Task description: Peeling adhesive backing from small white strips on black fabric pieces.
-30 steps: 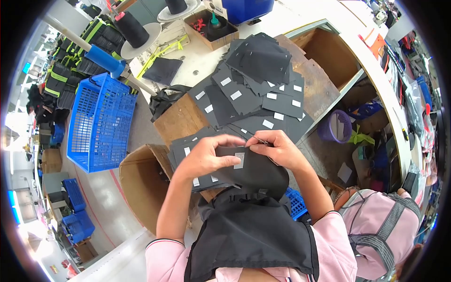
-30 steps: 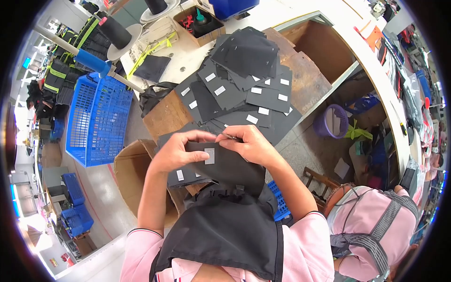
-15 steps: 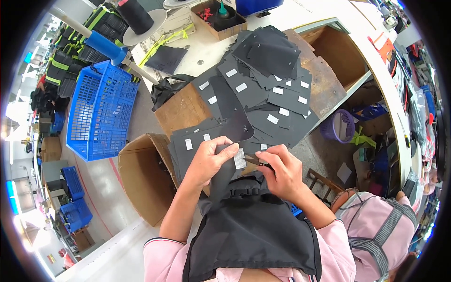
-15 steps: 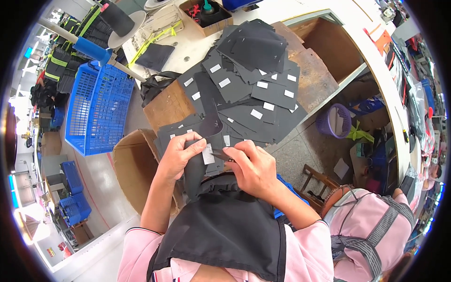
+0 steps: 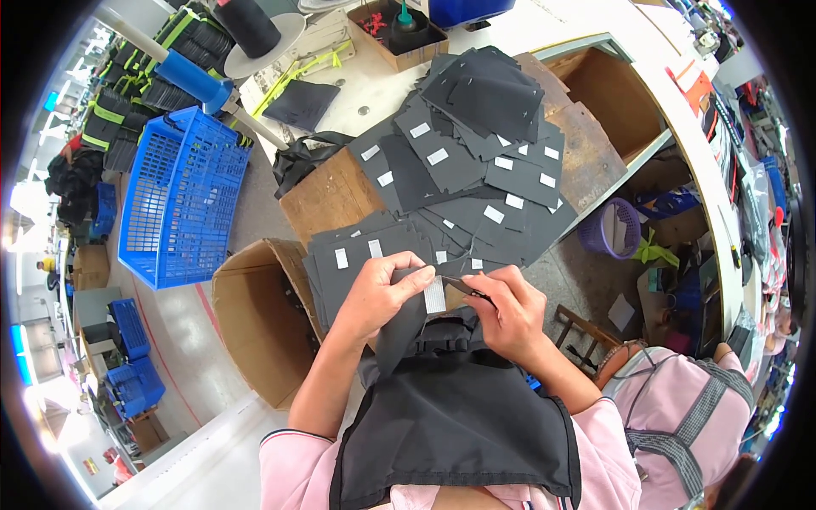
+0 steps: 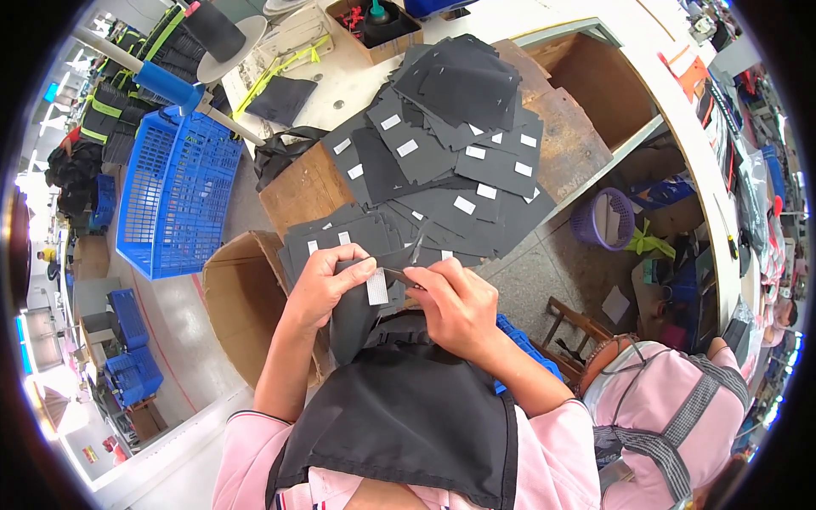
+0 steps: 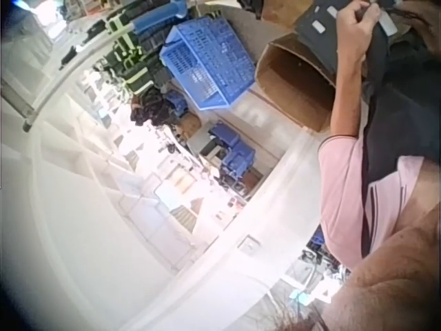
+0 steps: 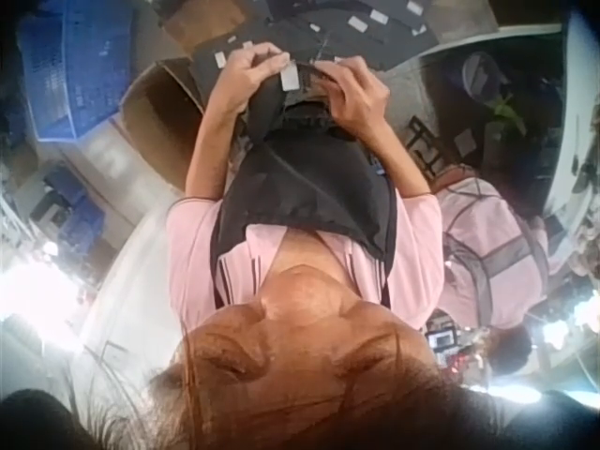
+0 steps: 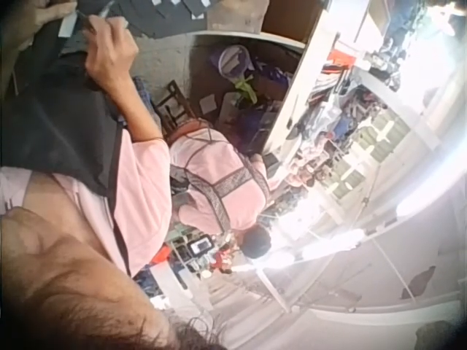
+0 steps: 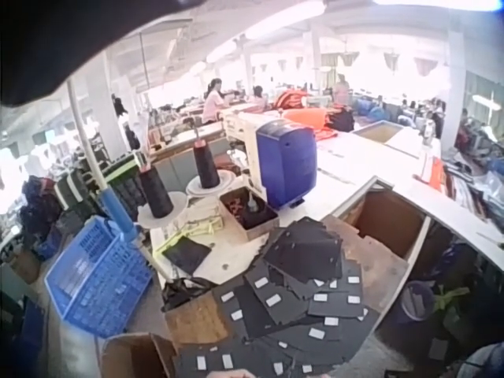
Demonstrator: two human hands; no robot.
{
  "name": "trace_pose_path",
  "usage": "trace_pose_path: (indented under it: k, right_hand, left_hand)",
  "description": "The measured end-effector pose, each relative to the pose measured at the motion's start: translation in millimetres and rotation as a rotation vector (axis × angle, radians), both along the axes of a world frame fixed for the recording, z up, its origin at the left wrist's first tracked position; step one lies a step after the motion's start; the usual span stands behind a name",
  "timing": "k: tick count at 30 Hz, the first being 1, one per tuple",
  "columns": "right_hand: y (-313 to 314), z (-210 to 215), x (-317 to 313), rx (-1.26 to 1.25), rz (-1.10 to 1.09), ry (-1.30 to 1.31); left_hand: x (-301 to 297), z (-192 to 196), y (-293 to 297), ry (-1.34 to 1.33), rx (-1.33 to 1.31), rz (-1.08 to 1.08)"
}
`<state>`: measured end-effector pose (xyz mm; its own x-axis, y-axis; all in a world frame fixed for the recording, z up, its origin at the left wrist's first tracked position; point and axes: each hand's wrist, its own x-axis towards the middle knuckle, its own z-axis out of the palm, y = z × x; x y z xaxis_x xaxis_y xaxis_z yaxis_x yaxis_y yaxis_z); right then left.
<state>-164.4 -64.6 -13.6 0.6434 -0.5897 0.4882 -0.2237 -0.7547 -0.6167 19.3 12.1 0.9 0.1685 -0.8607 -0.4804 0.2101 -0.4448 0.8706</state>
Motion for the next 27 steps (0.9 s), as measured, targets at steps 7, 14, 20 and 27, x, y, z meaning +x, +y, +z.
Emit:
trace_pose_path:
  k: [7, 14, 20, 27]
  right_hand:
    - [-3.2, 1.7, -2.4, 0.069, 0.027, -0.025]
    - [-53.9, 29.0, -4.7, 0.496, 0.198, 0.223]
    - [-56.4, 7.8, -11.4, 0.812, 0.406, 0.256]
    - [-18.3, 1.2, 1.6, 1.000, 0.059, -0.115]
  left_hand:
    - [0.3, 4.8, -2.4, 0.048, -0.022, 0.008]
    - [2.0, 16.4, 1.7, -0.294, -0.224, -0.300]
    - [-10.2, -5.4, -0.8, -0.288, -0.288, -0.030]
    - [-21.5, -11.9, -3.0, 0.016, -0.088, -0.015]
